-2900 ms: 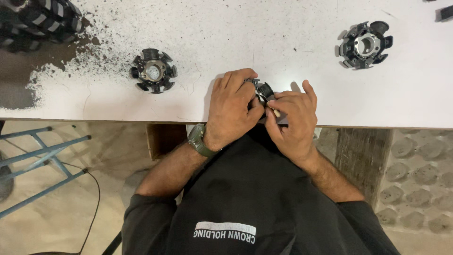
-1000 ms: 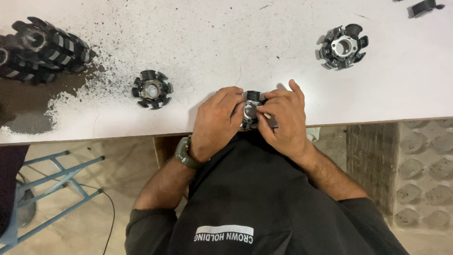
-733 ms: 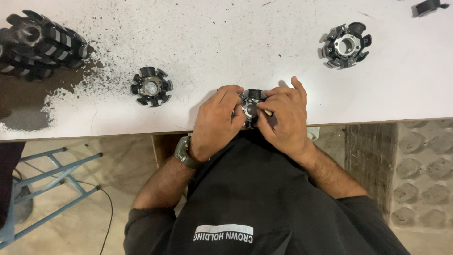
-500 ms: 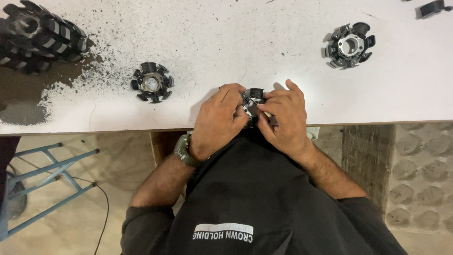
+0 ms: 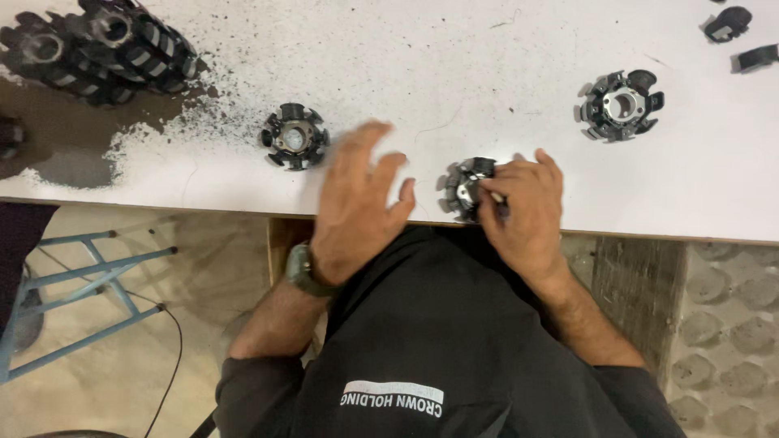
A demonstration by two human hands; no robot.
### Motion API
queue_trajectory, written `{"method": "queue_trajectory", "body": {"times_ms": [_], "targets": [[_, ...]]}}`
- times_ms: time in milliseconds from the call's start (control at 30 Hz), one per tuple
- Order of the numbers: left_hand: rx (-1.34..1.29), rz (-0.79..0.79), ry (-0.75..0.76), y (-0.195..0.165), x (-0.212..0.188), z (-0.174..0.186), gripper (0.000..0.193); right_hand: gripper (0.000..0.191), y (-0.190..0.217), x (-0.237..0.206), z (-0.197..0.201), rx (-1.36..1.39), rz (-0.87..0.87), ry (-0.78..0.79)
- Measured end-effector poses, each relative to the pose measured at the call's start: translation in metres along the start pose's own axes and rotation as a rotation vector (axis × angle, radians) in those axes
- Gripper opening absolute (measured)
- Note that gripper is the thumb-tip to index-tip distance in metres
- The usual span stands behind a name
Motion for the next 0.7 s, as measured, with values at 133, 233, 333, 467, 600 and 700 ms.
{"method": "queue_trajectory", "body": {"times_ms": [133,233,333,467,600,700], "targets": [[0.224,0.228,-0.102,0.061,0.002,0.037,0.089,0.024,-0.033,-0.017,0.028,-0.086,-0.088,-0.017],[0.254,0.39,0.01,0.081,0.008,0.036,0.104,0.021,-0.06,-0.024,0.047,-0.174,-0.122,-0.015],[0.153,0.345,0.187,0.075,0.017,0.026,0.11,0.021,-0.079,-0.024,0.055,-0.246,-0.147,-0.021],[-0.053,-0.024,0.387,0.034,0.023,0.007,0.107,0.02,-0.092,-0.022,0.052,-0.241,-0.203,-0.061],[-0.207,-0.127,0.487,0.004,0.016,0.007,0.105,0.021,-0.089,-0.024,0.049,-0.272,-0.183,-0.126],[-0.287,-0.161,0.356,-0.012,0.011,0.008,0.08,0.022,-0.07,-0.028,0.046,-0.152,-0.165,-0.28]]}}
Point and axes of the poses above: each hand's wrist, its own x-axis towards the middle knuckle, its own z-axis out of the back of the hand, y = z × x, the point moved 1 cm from there along x, towards the middle knuckle, and after that the axes turned 14 degrees about z, right-handed, at the moved point
